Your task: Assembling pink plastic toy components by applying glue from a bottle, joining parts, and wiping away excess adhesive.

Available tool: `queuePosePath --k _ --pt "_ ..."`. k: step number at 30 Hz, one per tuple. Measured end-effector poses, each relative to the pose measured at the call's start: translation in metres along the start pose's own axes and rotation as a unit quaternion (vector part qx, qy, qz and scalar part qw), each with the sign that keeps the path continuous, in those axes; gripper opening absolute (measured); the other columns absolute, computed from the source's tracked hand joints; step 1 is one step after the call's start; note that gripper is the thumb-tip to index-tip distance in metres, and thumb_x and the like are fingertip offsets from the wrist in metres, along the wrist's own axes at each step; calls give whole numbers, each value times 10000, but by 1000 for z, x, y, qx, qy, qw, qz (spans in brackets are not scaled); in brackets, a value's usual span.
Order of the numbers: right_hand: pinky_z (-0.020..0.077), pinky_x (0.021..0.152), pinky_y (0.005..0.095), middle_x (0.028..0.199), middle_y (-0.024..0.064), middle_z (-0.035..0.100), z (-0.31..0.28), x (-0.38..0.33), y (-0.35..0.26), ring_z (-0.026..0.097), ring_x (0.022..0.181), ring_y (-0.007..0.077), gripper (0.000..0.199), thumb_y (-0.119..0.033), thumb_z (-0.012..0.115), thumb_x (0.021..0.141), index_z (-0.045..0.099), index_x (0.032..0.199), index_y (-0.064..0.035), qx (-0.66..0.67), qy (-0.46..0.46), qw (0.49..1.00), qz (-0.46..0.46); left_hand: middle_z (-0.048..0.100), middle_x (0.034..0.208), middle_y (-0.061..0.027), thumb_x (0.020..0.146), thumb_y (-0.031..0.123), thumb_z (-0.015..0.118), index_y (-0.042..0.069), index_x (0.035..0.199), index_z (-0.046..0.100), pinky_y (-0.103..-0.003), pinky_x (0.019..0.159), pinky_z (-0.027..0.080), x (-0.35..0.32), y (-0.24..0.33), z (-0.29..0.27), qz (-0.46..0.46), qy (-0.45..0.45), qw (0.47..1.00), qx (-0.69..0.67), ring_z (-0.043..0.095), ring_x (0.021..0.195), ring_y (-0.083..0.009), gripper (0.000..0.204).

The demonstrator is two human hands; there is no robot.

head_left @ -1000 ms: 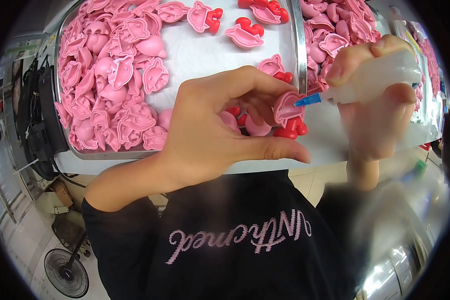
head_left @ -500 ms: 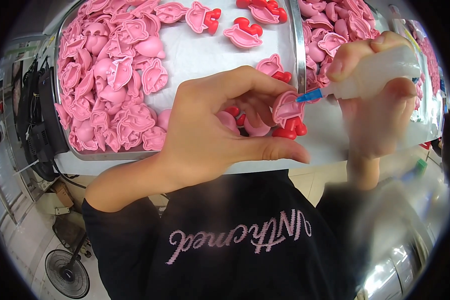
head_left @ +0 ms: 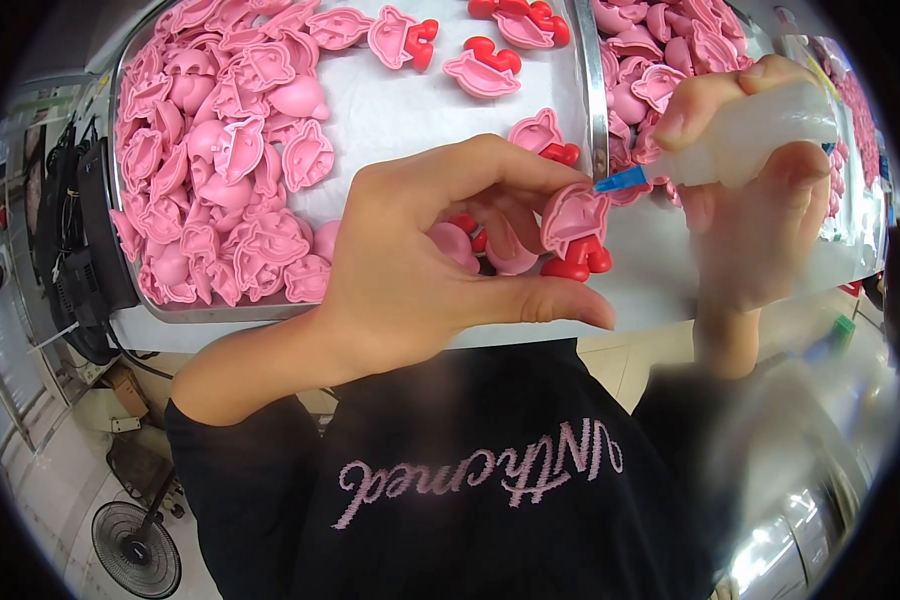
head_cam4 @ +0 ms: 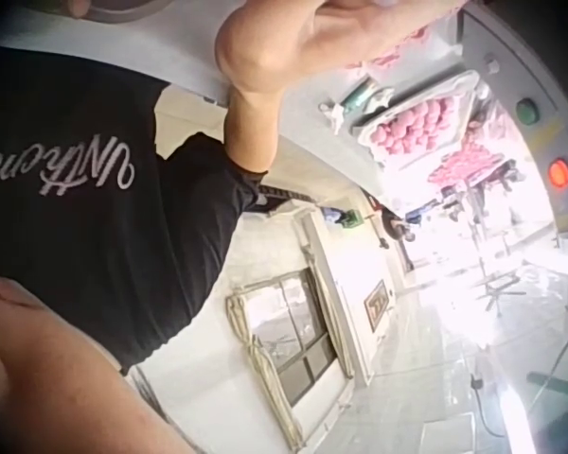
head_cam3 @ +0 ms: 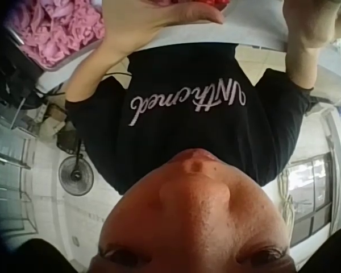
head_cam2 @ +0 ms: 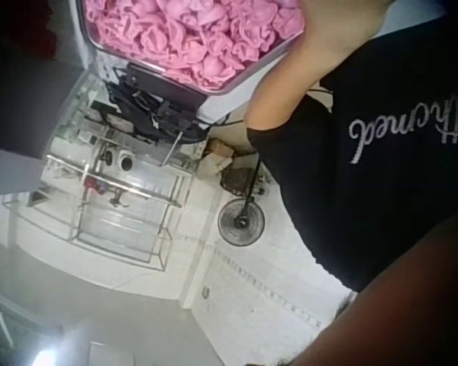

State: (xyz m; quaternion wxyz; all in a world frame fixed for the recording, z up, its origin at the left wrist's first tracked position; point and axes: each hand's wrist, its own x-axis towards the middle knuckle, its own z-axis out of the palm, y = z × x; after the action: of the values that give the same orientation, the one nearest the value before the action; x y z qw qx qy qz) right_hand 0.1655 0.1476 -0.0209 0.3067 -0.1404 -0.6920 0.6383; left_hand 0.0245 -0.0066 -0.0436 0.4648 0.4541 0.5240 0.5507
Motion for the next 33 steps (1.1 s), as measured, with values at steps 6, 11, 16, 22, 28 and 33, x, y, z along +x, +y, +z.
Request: queuePosePath --k 6,11,16,22,28,33 --pt "306 392 159 803 190 551 -3 1 -2 359 396 77 511 -465 387 874 396 1088 -1 2 3 1000 -12 566 945 -93 545 79 803 -70 1062 494 -246 728 479 0 2 2 14 3 1000 4 562 839 -131 620" --pt "317 398 160 804 203 558 -5 4 -1 357 393 75 498 -455 374 883 397 1075 4 -5 -5 1000 -22 561 960 -88 540 79 804 -56 1065 506 -258 747 471 0 2 0 40 14 999 31 552 861 -136 618" --pt "329 400 164 790 202 567 -6 5 -3 373 392 81 500 -457 396 874 395 1070 3 -2 -8 1000 -22 555 954 -88 536 71 805 -52 1066 512 -263 757 461 1 3 2 32 21 999 -3 545 867 -138 617" --pt "322 373 172 747 192 573 -2 5 -9 392 393 89 520 -495 407 852 404 1043 -12 -20 6 1000 -6 592 784 -26 533 35 807 -33 983 564 -159 564 424 3 4 6 60 64 996 -10 501 620 -31 516" --pt "315 363 173 734 190 573 -2 5 -8 388 386 91 523 -507 402 848 400 1038 -20 -38 24 999 -15 590 779 -32 544 9 798 -36 995 556 -158 556 425 3 5 8 52 68 996 -34 511 608 -33 513" --pt "329 383 172 749 198 570 -3 6 -6 386 387 86 509 -493 390 861 396 1045 -19 -22 19 999 -28 592 761 -37 568 -39 772 -43 1014 543 -162 544 429 4 7 5 48 60 996 -45 529 598 -31 501"
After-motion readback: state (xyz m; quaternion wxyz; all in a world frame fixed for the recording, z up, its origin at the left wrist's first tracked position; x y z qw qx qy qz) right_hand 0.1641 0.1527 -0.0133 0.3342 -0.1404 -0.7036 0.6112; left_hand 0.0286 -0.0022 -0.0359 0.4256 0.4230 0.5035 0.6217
